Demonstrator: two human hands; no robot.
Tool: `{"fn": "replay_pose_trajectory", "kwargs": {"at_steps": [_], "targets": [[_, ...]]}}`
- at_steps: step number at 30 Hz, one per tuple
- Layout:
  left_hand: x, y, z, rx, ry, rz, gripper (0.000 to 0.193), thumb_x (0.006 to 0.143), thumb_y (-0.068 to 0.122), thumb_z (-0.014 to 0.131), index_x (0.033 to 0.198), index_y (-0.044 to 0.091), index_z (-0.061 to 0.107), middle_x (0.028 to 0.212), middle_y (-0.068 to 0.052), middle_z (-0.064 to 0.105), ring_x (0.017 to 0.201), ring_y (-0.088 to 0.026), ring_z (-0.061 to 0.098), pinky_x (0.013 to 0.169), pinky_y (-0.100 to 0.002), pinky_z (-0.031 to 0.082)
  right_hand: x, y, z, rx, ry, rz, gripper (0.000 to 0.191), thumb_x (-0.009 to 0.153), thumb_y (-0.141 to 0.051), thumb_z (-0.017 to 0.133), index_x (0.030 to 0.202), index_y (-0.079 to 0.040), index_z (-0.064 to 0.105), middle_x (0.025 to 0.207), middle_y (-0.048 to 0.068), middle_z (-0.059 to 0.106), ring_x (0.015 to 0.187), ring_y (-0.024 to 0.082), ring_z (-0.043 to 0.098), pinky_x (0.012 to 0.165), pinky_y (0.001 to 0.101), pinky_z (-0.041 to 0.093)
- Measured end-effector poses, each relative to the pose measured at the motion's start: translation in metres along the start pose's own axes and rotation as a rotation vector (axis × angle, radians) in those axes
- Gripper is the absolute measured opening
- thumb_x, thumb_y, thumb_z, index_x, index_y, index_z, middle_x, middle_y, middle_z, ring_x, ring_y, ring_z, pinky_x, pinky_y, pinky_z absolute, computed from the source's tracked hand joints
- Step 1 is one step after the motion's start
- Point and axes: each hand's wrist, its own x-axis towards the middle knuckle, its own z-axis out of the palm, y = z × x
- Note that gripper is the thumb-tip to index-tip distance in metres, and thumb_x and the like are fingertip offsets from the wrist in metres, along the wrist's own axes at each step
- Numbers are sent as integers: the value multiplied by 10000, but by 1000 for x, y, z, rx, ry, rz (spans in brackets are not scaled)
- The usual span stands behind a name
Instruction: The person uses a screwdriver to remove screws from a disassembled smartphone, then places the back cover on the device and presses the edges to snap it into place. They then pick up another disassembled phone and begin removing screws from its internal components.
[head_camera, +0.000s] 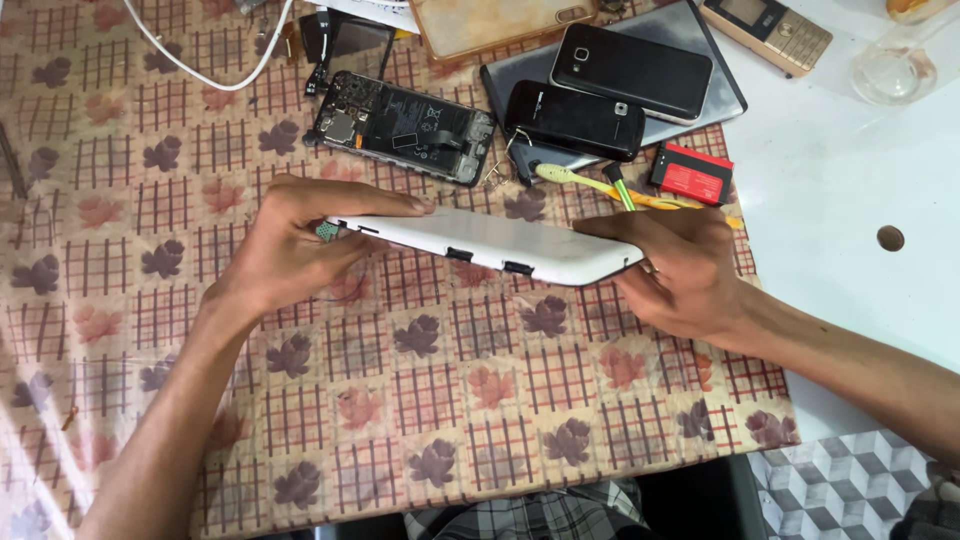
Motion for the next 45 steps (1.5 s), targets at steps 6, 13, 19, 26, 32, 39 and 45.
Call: {"fn": "replay_pose_trajectory", "kwargs": {"at_steps": [6, 13, 19, 26, 32, 39, 45], "targets": [[0, 14, 7, 301, 23, 328, 462, 778, -200, 669, 1170, 35, 735, 1215, -151, 747, 1137, -294, 739, 910, -336, 619, 6, -8, -4, -192, 77, -153, 197, 843, 56, 648, 1021, 25, 726, 772, 137, 736, 607, 229, 693, 555, 356, 568], [1, 36, 28, 420, 76, 475, 555, 725, -244, 591, 1207, 5, 707, 1214, -173, 740, 1133, -320, 732, 980, -394, 643, 1, -13, -6, -266, 43, -195, 232, 819, 37, 613, 1018, 49, 730, 728, 128, 713, 584, 237, 695, 544, 364, 579], [-12, 62, 61, 469, 31, 624, 452, 862, -137, 684, 1241, 107, 702, 1222, -90, 756, 1138, -256, 753, 992, -400, 605, 3, -21, -2, -297, 35, -286, 167, 865, 7, 660, 1021, 39, 708, 763, 126, 732, 649, 236, 729, 582, 361, 610], [-12, 69, 82, 678, 90, 801, 300, 977, 148, 782, 1266, 127, 703, 1204, -129, 749, 1114, -279, 741, 985, -408, 629, 13, -27, -6, -387, -24, -442, 288, 875, -227, 604, 973, 9, 739, 791, 124, 729, 730, 260, 743, 631, 424, 641], [-20, 75, 96, 673, 65, 791, 256, 1004, 149, 744, 1252, 100, 706, 1217, -130, 746, 1156, -261, 734, 1031, -397, 618, 22, -37, -8, -393, -95, -533, 303, 872, -219, 609, 899, 67, 705, 802, 156, 700, 715, 272, 719, 583, 388, 620], [-22, 75, 94, 650, 58, 756, 254, 973, 140, 746, 1225, 121, 718, 1223, -107, 750, 1163, -245, 727, 1040, -382, 605, 18, -42, -9, -459, -95, -560, 259, 868, -157, 642, 892, 97, 689, 780, 160, 674, 645, 217, 660, 534, 335, 582], [-22, 69, 95, 672, 69, 793, 253, 981, 138, 758, 1230, 116, 717, 1220, -110, 747, 1156, -248, 728, 1024, -383, 617, 11, -37, -4, -473, -78, -576, 249, 840, -138, 631, 896, 97, 694, 775, 161, 681, 647, 221, 670, 531, 341, 592]]}}
